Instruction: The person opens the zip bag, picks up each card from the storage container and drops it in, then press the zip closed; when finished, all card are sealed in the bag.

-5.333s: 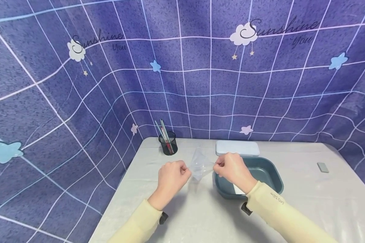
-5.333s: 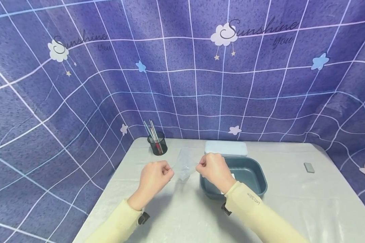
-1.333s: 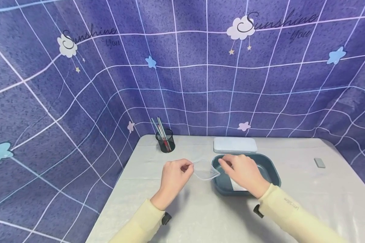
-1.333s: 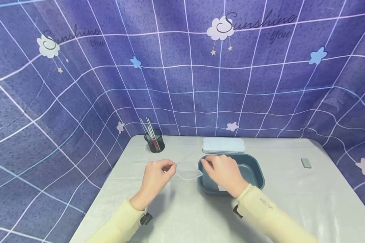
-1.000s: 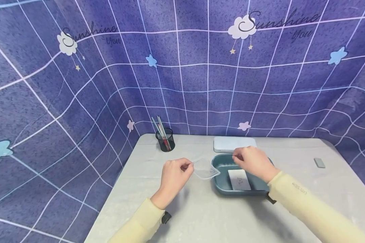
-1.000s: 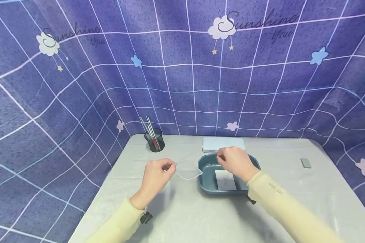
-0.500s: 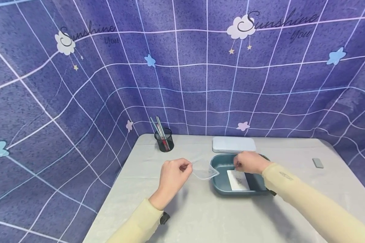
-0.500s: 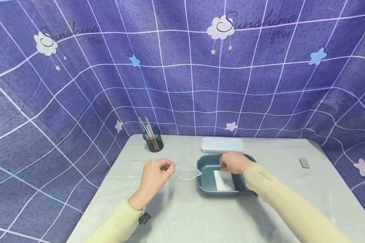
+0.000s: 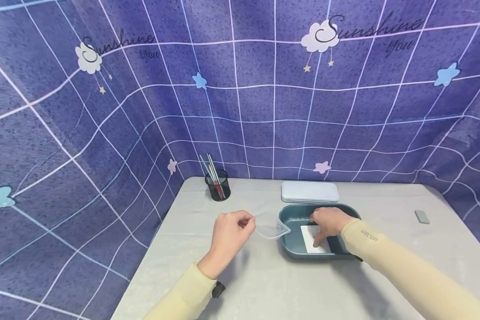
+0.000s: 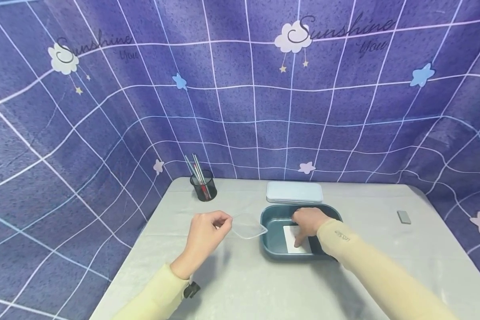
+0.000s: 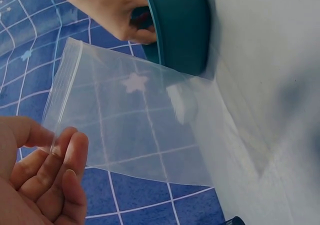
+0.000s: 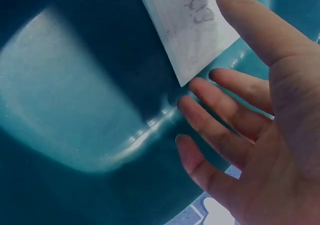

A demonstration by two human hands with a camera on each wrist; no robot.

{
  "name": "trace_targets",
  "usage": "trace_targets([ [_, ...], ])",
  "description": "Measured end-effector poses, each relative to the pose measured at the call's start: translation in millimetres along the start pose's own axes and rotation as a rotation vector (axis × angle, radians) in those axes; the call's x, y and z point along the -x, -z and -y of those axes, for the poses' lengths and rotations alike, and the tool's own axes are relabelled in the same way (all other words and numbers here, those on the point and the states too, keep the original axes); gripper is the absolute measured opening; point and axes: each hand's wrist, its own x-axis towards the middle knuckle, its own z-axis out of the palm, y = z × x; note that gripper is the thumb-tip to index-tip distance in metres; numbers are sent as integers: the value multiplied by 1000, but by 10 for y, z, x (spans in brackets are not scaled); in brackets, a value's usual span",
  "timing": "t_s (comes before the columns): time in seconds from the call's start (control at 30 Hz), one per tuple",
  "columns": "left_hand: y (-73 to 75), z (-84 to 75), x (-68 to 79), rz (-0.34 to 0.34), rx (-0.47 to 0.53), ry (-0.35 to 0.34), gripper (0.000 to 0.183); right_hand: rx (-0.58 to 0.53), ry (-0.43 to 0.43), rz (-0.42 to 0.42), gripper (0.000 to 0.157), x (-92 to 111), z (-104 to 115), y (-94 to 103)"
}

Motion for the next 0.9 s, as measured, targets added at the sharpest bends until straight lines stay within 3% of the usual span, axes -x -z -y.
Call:
trace_targets([
  [0.17, 0, -9, -9, -1, -2, -15, 8, 18, -14, -48, 77, 41, -35, -50],
  [0.43, 6, -5, 4, 6, 6, -1, 9, 33, 3, -88, 52, 65, -37, -93],
  [0.73, 18, 7, 13, 17, 7, 29, 9, 67, -2, -144, 56, 16, -56, -120],
  [0.9, 29, 0, 0, 16, 10, 30, 9, 34, -5, -191, 48, 28, -56, -41],
])
